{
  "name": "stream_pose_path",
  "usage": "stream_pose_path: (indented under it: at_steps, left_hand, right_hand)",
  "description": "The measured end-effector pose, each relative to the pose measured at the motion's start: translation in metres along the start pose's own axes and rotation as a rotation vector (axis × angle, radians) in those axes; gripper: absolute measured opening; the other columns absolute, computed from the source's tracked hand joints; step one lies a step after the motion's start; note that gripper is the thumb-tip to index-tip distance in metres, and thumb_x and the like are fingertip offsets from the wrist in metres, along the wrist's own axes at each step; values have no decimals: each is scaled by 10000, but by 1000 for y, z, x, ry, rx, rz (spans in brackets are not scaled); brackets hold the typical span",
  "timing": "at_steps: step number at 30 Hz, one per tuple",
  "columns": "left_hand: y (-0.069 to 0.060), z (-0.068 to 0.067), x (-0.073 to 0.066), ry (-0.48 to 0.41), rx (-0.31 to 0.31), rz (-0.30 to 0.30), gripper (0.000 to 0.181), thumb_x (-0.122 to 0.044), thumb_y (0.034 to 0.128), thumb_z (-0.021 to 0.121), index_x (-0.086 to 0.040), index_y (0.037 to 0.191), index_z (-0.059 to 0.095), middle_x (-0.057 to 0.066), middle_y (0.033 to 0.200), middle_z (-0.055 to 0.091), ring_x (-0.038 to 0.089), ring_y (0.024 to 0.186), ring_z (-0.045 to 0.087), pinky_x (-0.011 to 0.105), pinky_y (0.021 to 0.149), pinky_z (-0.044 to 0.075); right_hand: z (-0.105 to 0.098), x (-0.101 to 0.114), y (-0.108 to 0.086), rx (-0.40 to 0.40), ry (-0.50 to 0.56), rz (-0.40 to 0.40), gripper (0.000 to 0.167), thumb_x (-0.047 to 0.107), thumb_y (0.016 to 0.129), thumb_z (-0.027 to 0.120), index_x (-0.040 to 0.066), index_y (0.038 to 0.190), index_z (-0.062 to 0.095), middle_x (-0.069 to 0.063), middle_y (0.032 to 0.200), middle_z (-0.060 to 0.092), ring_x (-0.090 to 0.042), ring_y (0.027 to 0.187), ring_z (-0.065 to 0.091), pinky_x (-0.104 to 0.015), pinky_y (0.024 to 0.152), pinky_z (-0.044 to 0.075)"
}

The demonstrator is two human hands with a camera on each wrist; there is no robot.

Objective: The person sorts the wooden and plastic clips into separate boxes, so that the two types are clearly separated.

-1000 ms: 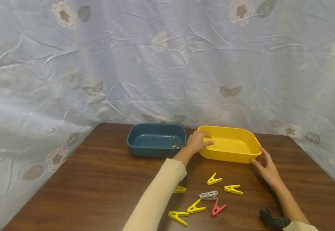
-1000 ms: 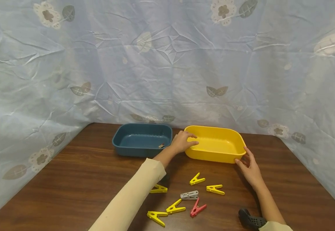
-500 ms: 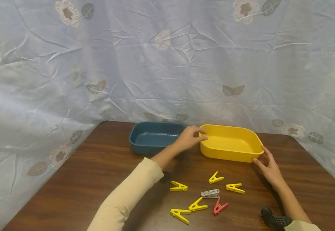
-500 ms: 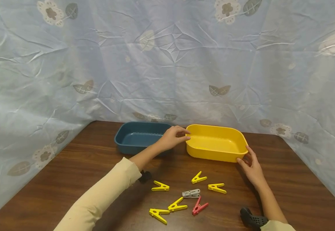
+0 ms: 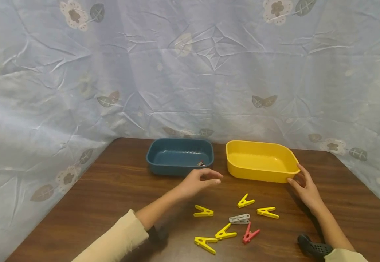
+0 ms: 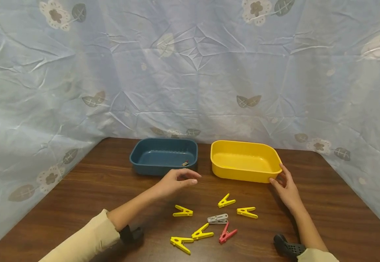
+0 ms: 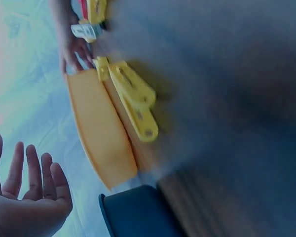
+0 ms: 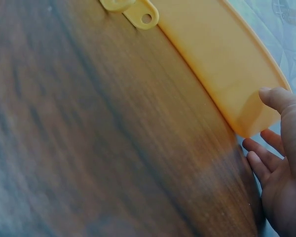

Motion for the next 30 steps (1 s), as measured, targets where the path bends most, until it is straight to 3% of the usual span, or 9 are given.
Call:
stream_pose_path:
  at_steps: [4, 9, 12, 16, 20, 23, 30]
  left_hand:
    - [-11, 3, 8, -153, -17, -61, 284, -263, 893, 616, -86, 1111, 660, 23, 1119, 618, 133, 986, 554, 394, 855, 445]
    - [-23, 3, 21, -200, -40, -77, 310, -226, 901, 607, -34, 1144, 629, 76, 1116, 618, 160, 972, 572, 402, 828, 466]
    - [-30, -2, 31, -123, -77, -31, 287, -197, 894, 618, -31, 1127, 635, 87, 1071, 635, 180, 931, 585, 379, 798, 476]
    - [-36, -7, 47, 46, -100, 50, 247, -180, 859, 662, -54, 1072, 660, 41, 983, 653, 182, 885, 588, 316, 760, 472]
    - [-41, -5, 63, 163, 8, 62, 282, -224, 827, 701, -95, 1074, 661, -27, 949, 633, 134, 882, 559, 268, 737, 457]
    - [-43, -3, 68, 234, 101, 75, 347, -295, 804, 720, -135, 1104, 653, -68, 976, 616, 103, 902, 521, 256, 748, 433]
    - [-46, -3, 67, 351, 177, 86, 404, -361, 719, 781, -200, 1072, 667, -141, 948, 562, 69, 877, 460, 248, 774, 392]
  right_hand:
    - [-3, 2, -1, -12, 2, -11, 710, 207, 962, 499, 70, 1468, 21, -415, 1357, 165, -564, 1143, 304, -47, 666, 353]
    - [-3, 2, -1, -2, -6, -24, 701, 219, 962, 497, 99, 1475, 33, -410, 1360, 166, -558, 1141, 311, -60, 673, 360]
    - [-1, 1, -1, 11, 1, -26, 705, 224, 961, 500, 114, 1478, 34, -405, 1367, 152, -581, 1150, 290, -87, 686, 382]
    - [0, 0, -3, 1, 15, -22, 708, 223, 957, 508, 113, 1478, 41, -408, 1367, 150, -597, 1152, 270, -74, 687, 369]
    - [0, 1, -3, 2, 20, -25, 703, 215, 958, 505, 105, 1476, 42, -414, 1363, 149, -600, 1147, 269, -54, 674, 346]
    - [-1, 1, -3, 4, 12, -24, 699, 217, 961, 499, 111, 1477, 40, -415, 1362, 154, -601, 1140, 277, -68, 669, 352]
    - [0, 0, -4, 5, -27, -8, 709, 240, 959, 502, 108, 1477, 35, -399, 1369, 174, -583, 1149, 298, -166, 717, 403]
Point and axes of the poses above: each hand's wrist, its own y-axis towards the middle knuckle, its own z-axis out of the palm, x = y × z, the point moved 5 cm from there along y, towards the middle knuckle
